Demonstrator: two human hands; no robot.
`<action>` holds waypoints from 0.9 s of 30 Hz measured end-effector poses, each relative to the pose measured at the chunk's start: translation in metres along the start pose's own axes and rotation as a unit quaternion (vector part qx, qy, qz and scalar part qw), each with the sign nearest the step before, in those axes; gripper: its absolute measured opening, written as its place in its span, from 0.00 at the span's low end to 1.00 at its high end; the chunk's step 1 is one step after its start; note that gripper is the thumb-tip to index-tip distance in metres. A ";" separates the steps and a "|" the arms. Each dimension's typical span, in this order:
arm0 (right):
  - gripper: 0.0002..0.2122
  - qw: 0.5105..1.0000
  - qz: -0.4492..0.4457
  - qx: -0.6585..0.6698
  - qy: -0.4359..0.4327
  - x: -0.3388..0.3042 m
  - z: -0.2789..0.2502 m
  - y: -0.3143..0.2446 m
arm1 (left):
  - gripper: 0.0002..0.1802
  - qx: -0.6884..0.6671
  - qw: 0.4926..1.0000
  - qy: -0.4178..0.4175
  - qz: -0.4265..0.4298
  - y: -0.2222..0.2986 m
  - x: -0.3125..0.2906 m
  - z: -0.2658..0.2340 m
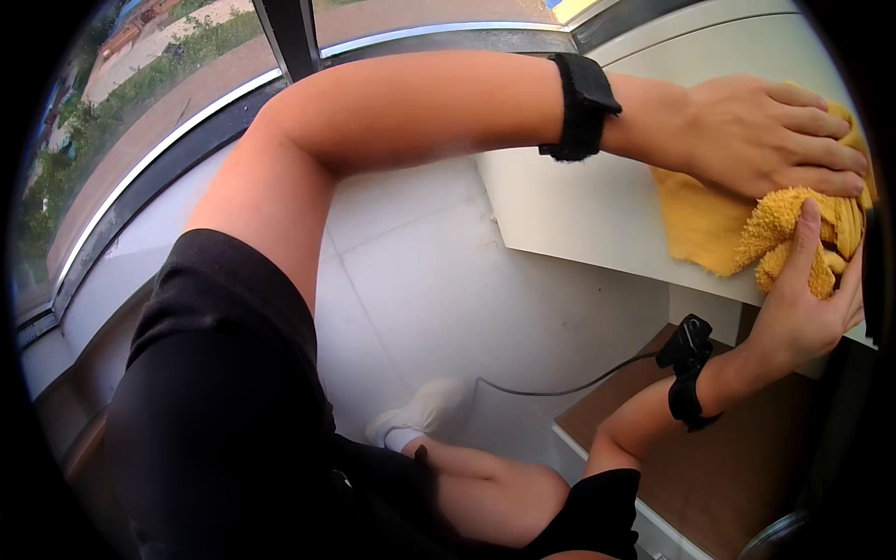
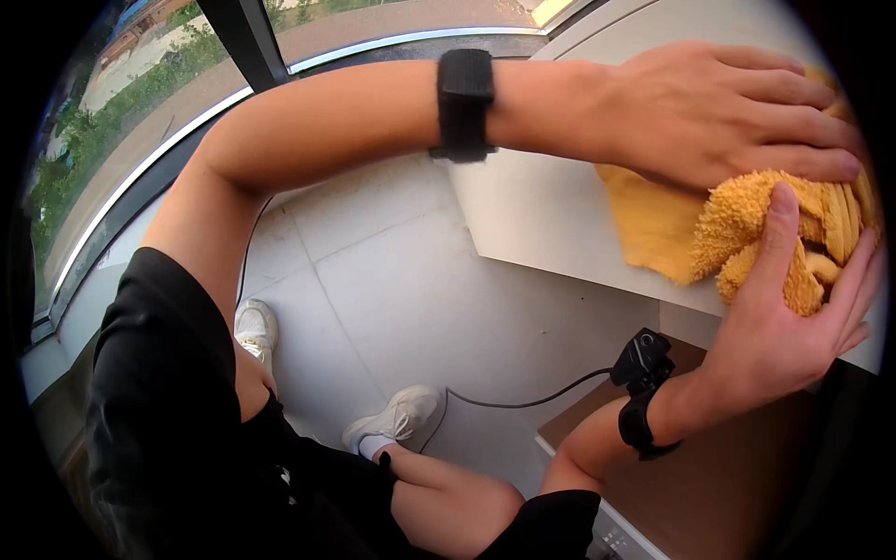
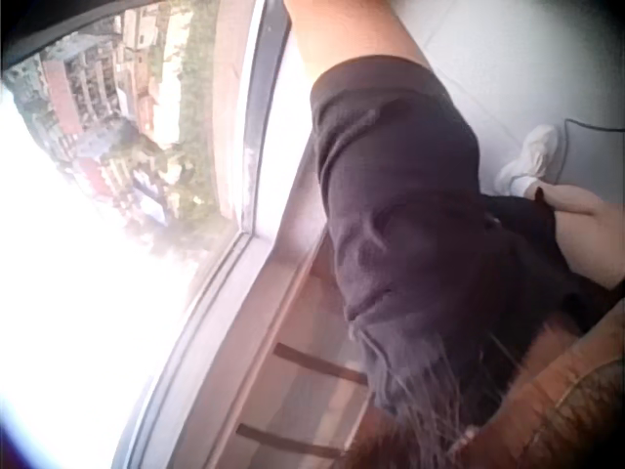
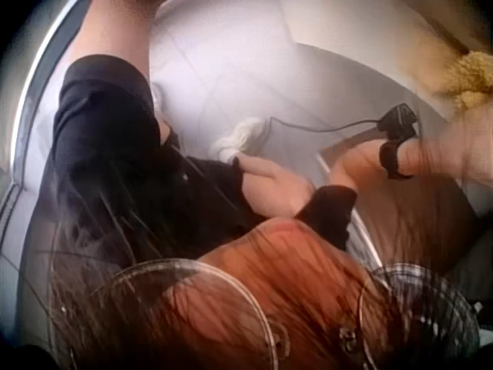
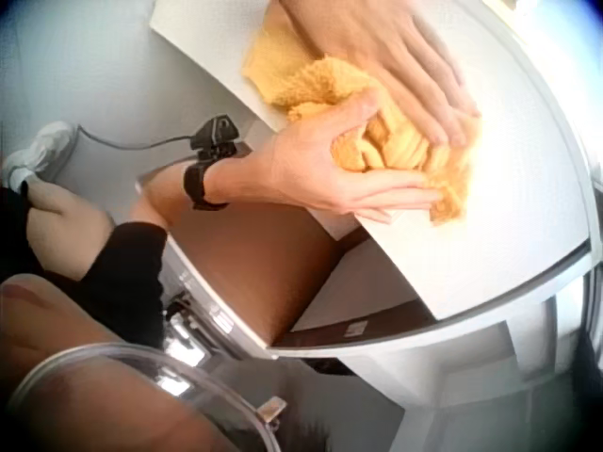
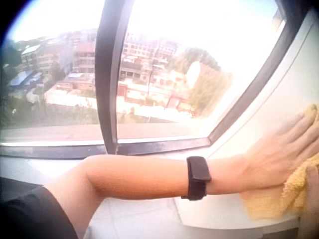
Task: The person cleans surfaces with a cloth, wiping down a countertop, a window frame, and the outer panels and edges of a cabinet.
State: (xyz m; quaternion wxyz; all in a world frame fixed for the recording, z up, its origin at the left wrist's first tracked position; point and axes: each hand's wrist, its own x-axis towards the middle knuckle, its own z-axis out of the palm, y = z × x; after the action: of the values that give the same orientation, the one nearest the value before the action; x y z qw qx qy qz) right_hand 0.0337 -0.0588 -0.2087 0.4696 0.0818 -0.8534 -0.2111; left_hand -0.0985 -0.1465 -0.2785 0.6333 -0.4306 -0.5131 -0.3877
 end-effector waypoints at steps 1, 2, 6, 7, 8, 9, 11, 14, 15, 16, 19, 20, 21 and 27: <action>0.30 0.998 0.034 0.030 0.053 -0.001 -0.001 0.013 | 0.26 -0.008 1.000 0.009 0.005 0.012 0.012 0.016; 0.30 0.993 0.054 0.045 0.098 -0.002 0.002 0.016 | 0.25 -0.017 0.999 0.029 -0.024 0.021 0.009 0.025; 0.33 0.994 -0.092 0.001 0.053 -0.036 0.014 0.015 | 0.25 -0.099 0.994 0.020 -0.044 0.045 -0.030 0.026; 0.34 0.991 -0.129 -0.026 0.028 -0.048 0.014 0.012 | 0.25 -0.125 0.991 -0.007 -0.037 0.051 -0.044 0.022; 0.34 0.992 -0.123 -0.035 0.022 -0.065 0.015 0.004 | 0.26 -0.099 0.992 -0.078 -0.008 0.056 -0.061 0.011; 0.34 0.994 -0.105 0.015 -0.010 -0.089 0.026 -0.009 | 0.26 -0.070 0.985 -0.158 0.019 0.060 -0.087 -0.004; 0.32 0.994 -0.082 0.033 -0.066 -0.139 0.036 -0.028 | 0.28 -0.084 0.964 -0.241 0.079 0.062 -0.140 -0.020; 0.26 0.983 -0.074 0.004 -0.167 -0.216 0.064 -0.065 | 0.37 -0.090 0.883 -0.422 0.186 0.050 -0.214 -0.058; 0.26 0.983 -0.066 -0.005 -0.170 -0.223 0.070 -0.073 | 0.39 -0.053 0.866 -0.439 0.234 0.039 -0.222 -0.068; 0.23 0.983 -0.084 -0.006 -0.164 -0.229 0.078 -0.081 | 0.40 -0.012 0.843 -0.460 0.280 0.031 -0.229 -0.077; 0.17 0.983 -0.095 -0.037 -0.155 -0.205 0.080 -0.075 | 0.41 -0.022 0.825 -0.468 0.316 -0.002 -0.193 -0.069; 0.17 0.986 -0.084 -0.028 -0.140 -0.186 0.077 -0.070 | 0.40 -0.046 0.824 -0.490 0.282 -0.009 -0.176 -0.071; 0.16 0.989 -0.074 -0.022 -0.129 -0.163 0.071 -0.062 | 0.39 -0.002 0.845 -0.465 0.264 -0.014 -0.159 -0.074; 0.23 0.996 -0.033 0.062 -0.055 -0.053 0.063 -0.066 | 0.39 0.215 0.894 -0.347 0.186 -0.066 -0.068 -0.069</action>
State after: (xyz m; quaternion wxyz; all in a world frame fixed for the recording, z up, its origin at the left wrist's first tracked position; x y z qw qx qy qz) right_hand 0.0063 -0.0826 -0.3077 0.4084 0.1267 -0.8864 -0.1771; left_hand -0.1499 -0.2297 -0.3427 0.5531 -0.4785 -0.6813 0.0310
